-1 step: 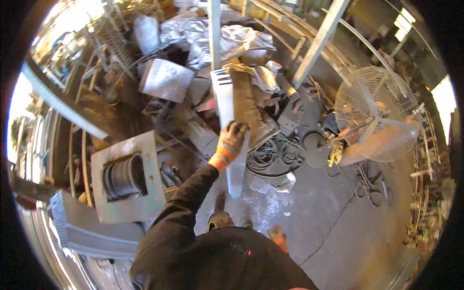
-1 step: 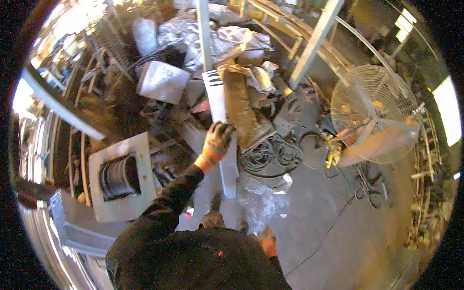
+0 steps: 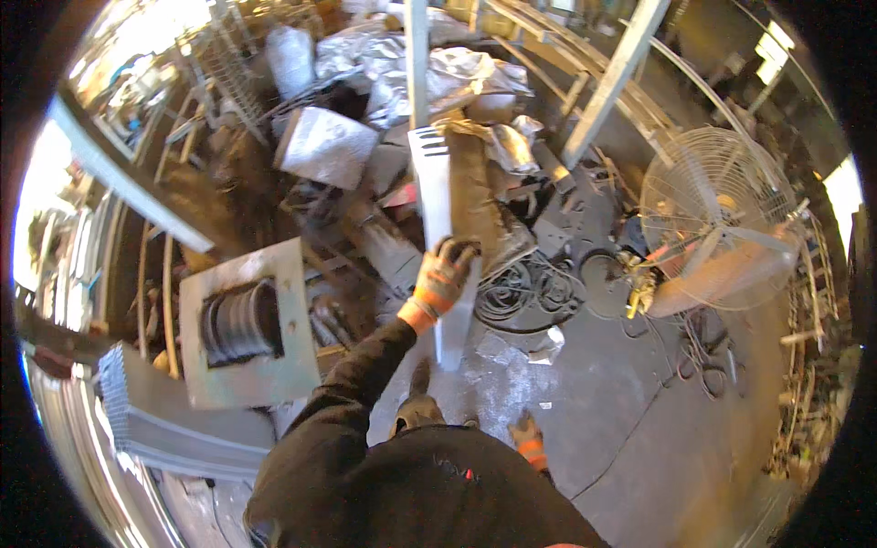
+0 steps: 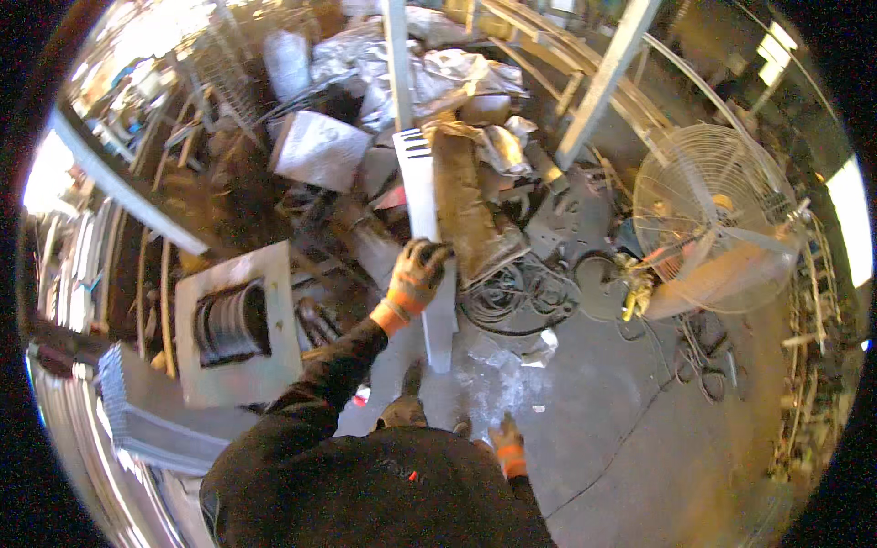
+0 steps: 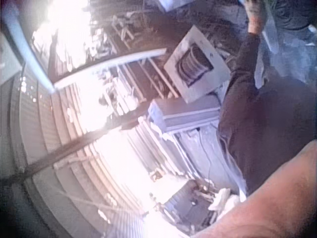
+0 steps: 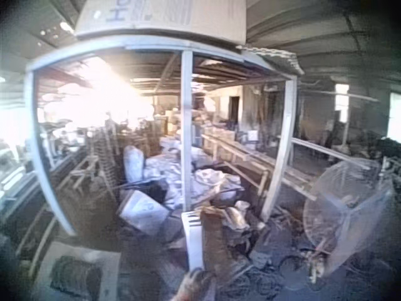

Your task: The person repeatedly picks up long metal profiles, rubs their surfaces on a stationary machine, and stacks them upright. The person handles the profiles one at a time and places them in a growing vertical stack.

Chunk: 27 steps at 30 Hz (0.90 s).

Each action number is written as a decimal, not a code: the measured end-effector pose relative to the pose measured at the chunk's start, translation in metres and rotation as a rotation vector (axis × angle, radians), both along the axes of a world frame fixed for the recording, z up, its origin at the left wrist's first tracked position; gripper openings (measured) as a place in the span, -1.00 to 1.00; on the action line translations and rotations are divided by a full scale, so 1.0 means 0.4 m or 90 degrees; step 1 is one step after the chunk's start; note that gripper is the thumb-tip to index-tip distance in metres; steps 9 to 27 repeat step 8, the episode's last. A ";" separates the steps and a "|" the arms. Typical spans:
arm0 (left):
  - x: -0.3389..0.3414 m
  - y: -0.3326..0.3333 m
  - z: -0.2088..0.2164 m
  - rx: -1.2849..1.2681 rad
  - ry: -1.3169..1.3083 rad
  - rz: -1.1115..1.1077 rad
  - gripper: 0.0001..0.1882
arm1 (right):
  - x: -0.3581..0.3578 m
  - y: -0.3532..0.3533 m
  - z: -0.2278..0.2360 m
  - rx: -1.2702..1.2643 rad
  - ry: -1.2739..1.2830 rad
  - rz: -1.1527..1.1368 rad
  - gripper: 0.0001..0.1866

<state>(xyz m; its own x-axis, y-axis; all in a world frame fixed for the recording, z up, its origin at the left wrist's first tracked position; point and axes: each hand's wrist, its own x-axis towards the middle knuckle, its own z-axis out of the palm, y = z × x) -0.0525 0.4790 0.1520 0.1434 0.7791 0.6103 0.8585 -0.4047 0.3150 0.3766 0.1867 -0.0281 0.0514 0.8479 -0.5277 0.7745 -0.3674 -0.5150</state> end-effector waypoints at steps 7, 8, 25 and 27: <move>0.258 -0.743 0.077 -0.035 0.103 -0.060 -0.57 | -0.152 0.237 0.063 0.334 0.060 0.540 0.41; 0.221 -0.795 0.090 -0.033 0.132 -0.022 -0.57 | -0.204 0.223 0.089 0.302 0.079 0.588 0.34; 0.221 -0.795 0.090 -0.033 0.132 -0.022 -0.57 | -0.204 0.223 0.089 0.302 0.079 0.588 0.34; 0.221 -0.795 0.090 -0.033 0.132 -0.022 -0.57 | -0.204 0.223 0.089 0.302 0.079 0.588 0.34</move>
